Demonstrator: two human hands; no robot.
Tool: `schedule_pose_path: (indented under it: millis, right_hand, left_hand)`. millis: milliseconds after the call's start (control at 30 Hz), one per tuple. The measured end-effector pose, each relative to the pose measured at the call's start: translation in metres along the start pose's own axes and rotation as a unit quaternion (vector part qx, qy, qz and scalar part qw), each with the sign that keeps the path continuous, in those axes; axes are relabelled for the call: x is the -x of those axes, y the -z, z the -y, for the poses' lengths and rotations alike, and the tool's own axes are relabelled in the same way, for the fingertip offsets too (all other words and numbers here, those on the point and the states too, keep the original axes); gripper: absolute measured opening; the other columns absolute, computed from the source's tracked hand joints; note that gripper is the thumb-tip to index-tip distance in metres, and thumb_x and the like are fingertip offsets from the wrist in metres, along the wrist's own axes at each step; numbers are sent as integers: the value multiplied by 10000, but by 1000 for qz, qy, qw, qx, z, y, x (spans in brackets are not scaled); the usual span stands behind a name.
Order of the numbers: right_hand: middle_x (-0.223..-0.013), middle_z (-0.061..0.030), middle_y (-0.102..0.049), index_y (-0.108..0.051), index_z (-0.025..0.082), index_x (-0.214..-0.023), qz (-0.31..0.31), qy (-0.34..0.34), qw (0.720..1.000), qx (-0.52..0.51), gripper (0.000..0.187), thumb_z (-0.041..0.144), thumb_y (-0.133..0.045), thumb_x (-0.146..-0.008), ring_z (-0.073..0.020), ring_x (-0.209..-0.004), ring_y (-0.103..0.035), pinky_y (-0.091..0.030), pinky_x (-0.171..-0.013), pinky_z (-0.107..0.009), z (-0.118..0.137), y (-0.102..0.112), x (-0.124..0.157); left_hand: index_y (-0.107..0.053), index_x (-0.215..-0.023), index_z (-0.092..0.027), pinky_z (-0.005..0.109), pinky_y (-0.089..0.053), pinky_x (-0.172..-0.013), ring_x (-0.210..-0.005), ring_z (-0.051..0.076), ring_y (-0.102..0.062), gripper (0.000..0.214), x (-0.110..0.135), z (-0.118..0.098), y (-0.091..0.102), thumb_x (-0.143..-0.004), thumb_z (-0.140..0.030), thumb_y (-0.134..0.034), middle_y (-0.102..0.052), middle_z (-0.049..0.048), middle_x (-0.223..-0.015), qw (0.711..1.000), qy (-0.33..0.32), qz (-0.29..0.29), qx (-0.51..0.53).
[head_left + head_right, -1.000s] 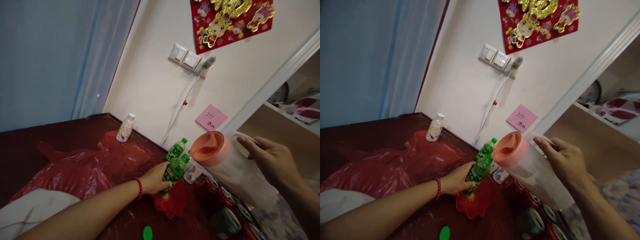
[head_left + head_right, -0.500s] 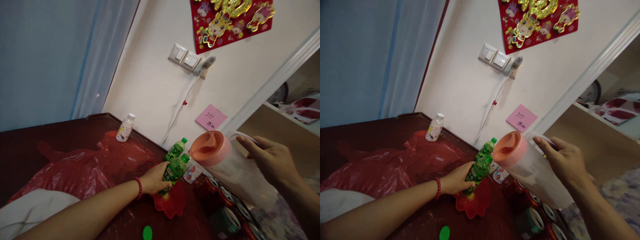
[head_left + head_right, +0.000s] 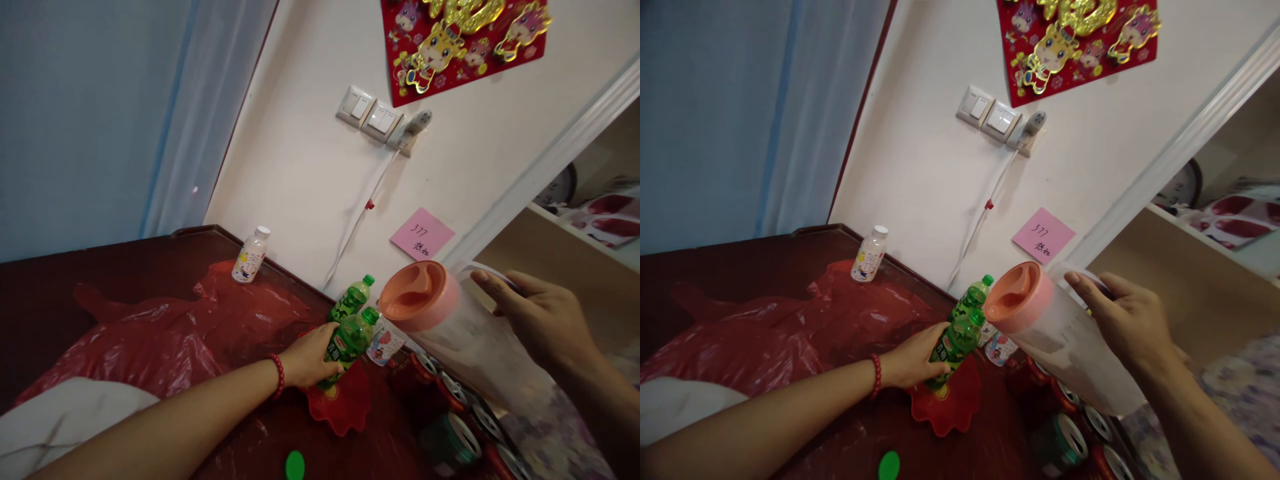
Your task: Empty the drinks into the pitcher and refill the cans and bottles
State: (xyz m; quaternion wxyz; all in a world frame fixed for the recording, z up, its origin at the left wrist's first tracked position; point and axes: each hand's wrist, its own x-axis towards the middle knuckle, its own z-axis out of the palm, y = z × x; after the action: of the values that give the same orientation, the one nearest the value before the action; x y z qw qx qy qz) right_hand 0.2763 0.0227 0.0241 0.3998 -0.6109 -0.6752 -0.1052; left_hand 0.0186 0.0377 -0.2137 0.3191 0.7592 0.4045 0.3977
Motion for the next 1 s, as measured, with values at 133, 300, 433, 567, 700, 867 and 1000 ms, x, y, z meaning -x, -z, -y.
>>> schedule_pose_path:
  millis: [133,300,433,567,700,867,1000]
  right_hand:
    - [-590,6,-477,-700,183,-829,3,-5,1000,-3,821,963,-582,-599,-194,-546,-413,-271,-467,-273,0,1,0]
    - [-583,8,-457,-696,174,-793,9,6,1000,-2,799,947,-581,-629,-181,-555,-394,-269,-482,-270,1,0,0]
    - [-589,7,-467,-704,172,-793,6,-5,1000,11,807,947,-566,-616,-185,-558,-403,-274,-487,-279,1,0,0]
    - [-595,12,-478,-727,176,-869,3,-6,1000,10,842,958,-558,-609,-197,-581,-425,-277,-508,-282,-1,-1,-1]
    - [-591,8,-479,-727,175,-855,3,-6,1000,8,840,962,-572,-605,-204,-585,-433,-286,-509,-282,-1,-1,-1]
    - [-583,5,-464,-697,180,-778,5,1,1000,8,814,969,-573,-622,-192,-555,-418,-280,-476,-276,1,0,0]
    - [-573,4,-462,-686,175,-756,1,9,1000,11,812,966,-564,-620,-192,-547,-427,-282,-468,-274,1,0,1]
  left_hand:
    - [-518,-1355,-173,446,-473,-1058,-1251,348,-593,665,0,0,0,-740,-243,-762,-620,162,-1365,1000,2,0,0]
    - [-519,-1354,-175,434,-472,-1060,-1249,338,-594,667,-1,1,0,-738,-240,-765,-623,154,-1363,1000,1,-1,-1]
    - [-512,-1366,-167,441,-469,-1068,-1252,337,-592,678,-1,-1,1,-740,-238,-763,-621,158,-1365,1000,0,2,0]
    - [-516,-1360,-179,438,-466,-1072,-1257,339,-589,676,0,-2,2,-733,-229,-764,-621,153,-1368,1000,3,3,-1]
    - [-514,-1356,-190,446,-460,-1077,-1267,343,-582,669,-1,0,1,-736,-241,-760,-616,151,-1379,1000,2,2,-2]
    - [-509,-1358,-191,450,-455,-1085,-1283,348,-572,672,-1,2,0,-738,-255,-759,-606,155,-1392,1000,-1,1,-3]
    - [-498,-1368,-207,449,-455,-1087,-1284,342,-573,682,-1,3,-1,-738,-252,-755,-605,148,-1397,1000,-1,-1,-2]
